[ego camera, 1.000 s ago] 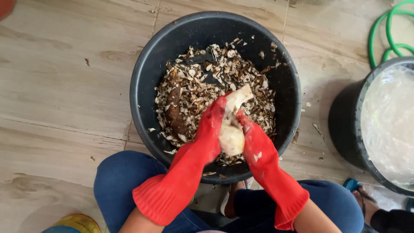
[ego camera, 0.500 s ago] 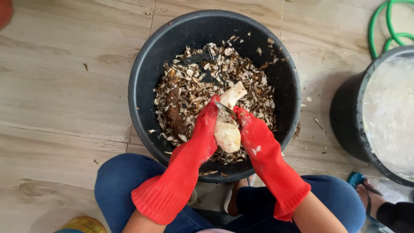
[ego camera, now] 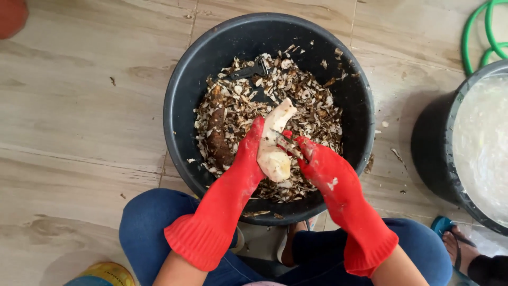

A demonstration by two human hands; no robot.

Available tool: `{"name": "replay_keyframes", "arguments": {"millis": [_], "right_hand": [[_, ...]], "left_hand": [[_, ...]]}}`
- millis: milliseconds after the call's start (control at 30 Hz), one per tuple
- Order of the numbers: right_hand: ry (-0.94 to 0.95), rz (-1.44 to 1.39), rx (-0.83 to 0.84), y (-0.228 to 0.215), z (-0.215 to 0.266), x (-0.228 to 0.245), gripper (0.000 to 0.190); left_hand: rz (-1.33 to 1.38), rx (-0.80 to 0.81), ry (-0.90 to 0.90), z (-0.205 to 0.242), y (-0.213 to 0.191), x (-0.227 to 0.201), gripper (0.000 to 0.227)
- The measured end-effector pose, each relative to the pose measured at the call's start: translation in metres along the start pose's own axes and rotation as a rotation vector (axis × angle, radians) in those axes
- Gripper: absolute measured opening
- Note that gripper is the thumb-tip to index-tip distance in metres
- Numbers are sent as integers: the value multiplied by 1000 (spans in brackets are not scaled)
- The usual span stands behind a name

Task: A person wearing red gloves uses a knife to peel the thick outer skin off a large root vegetable over a basin.

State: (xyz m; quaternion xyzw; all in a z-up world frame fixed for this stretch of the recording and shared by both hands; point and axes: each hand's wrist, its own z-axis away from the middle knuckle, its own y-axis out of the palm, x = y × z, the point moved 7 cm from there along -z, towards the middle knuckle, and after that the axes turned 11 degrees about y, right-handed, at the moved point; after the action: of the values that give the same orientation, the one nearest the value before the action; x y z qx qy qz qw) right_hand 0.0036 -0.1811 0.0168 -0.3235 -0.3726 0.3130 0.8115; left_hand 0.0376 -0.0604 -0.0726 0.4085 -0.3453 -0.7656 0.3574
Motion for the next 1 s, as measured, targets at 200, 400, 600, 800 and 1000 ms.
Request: {"name": "replay_keyframes", "arguments": {"millis": [200, 400, 600, 800, 1000], "right_hand": [[-96, 123, 79, 16, -10, -14, 56], [216, -178, 143, 91, -74, -85, 50], [24, -98, 121, 105, -89, -83, 53], [-51, -355, 55, 110, -89, -80, 60], [1, -762, 9, 27, -17, -35, 53]], "left_hand": [[-24, 286, -24, -4, 31, -6, 74], [327, 269, -168, -2, 11, 19, 55], [165, 203, -48, -4, -12, 27, 68], [89, -12, 37, 16, -5, 23, 60], [57, -40, 42, 21, 20, 9, 59]]}}
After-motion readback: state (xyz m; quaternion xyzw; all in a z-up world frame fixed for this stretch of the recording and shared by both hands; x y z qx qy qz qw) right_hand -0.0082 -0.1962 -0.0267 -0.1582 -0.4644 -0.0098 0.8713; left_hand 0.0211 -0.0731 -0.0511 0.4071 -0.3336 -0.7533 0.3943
